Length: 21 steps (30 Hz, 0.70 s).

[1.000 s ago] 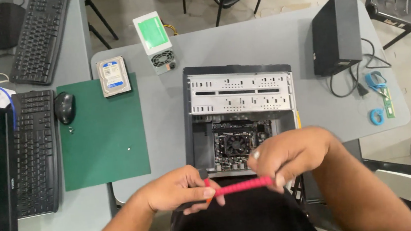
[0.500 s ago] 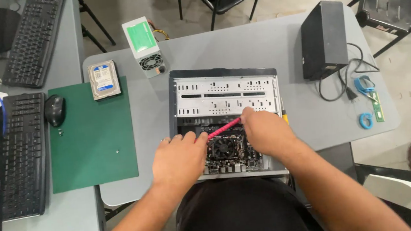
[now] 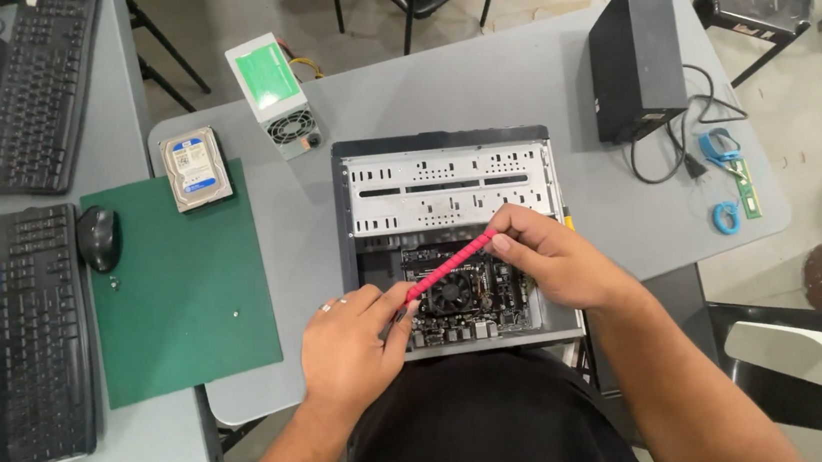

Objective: Installing a hard drive into a computer case, including cable routing and securing with screws.

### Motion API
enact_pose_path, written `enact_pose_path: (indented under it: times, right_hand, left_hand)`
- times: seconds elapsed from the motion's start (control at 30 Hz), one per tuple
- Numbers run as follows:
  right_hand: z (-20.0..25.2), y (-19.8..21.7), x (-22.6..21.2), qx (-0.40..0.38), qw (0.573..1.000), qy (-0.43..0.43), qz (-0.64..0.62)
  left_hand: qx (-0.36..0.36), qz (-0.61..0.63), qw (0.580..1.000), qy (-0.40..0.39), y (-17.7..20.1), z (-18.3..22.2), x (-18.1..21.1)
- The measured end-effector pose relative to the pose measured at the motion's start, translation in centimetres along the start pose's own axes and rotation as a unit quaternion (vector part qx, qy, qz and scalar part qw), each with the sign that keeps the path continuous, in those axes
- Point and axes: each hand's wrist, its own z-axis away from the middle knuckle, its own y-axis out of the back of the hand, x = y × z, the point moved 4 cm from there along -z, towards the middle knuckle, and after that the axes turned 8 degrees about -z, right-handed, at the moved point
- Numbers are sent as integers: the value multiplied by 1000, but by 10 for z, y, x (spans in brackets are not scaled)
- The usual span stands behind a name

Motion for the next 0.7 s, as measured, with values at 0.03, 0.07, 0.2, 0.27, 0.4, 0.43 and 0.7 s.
enact_pose_path:
  times: [0.03, 0.07, 0.2, 0.27, 0.4, 0.43, 0.7]
  right_hand:
    - [0, 0, -4, 4, 1000, 1, 1]
    - [1, -1, -6, -6, 1000, -22, 13]
    - [8, -10, -22, -12, 997, -4, 72]
    - [10, -19, -37, -54, 998, 30, -6]
    - [18, -34, -53, -211, 949, 89, -215]
    - [12, -32, -55, -208, 950, 91, -214]
    - [-1, -70, -113, -646, 763, -16, -22]
  left_hand:
    - [0, 2, 1000, -4, 2, -1, 0]
    - [-30, 61, 997, 30, 1, 0, -3]
    - [-118, 257, 955, 90, 8, -1, -7]
    - [-201, 339, 912, 109, 8, -2, -11]
    - [-386, 624, 674, 81, 7, 1, -6]
    - [-389, 624, 674, 79, 4, 0, -7]
    - [-659, 635, 403, -31, -3, -2, -12]
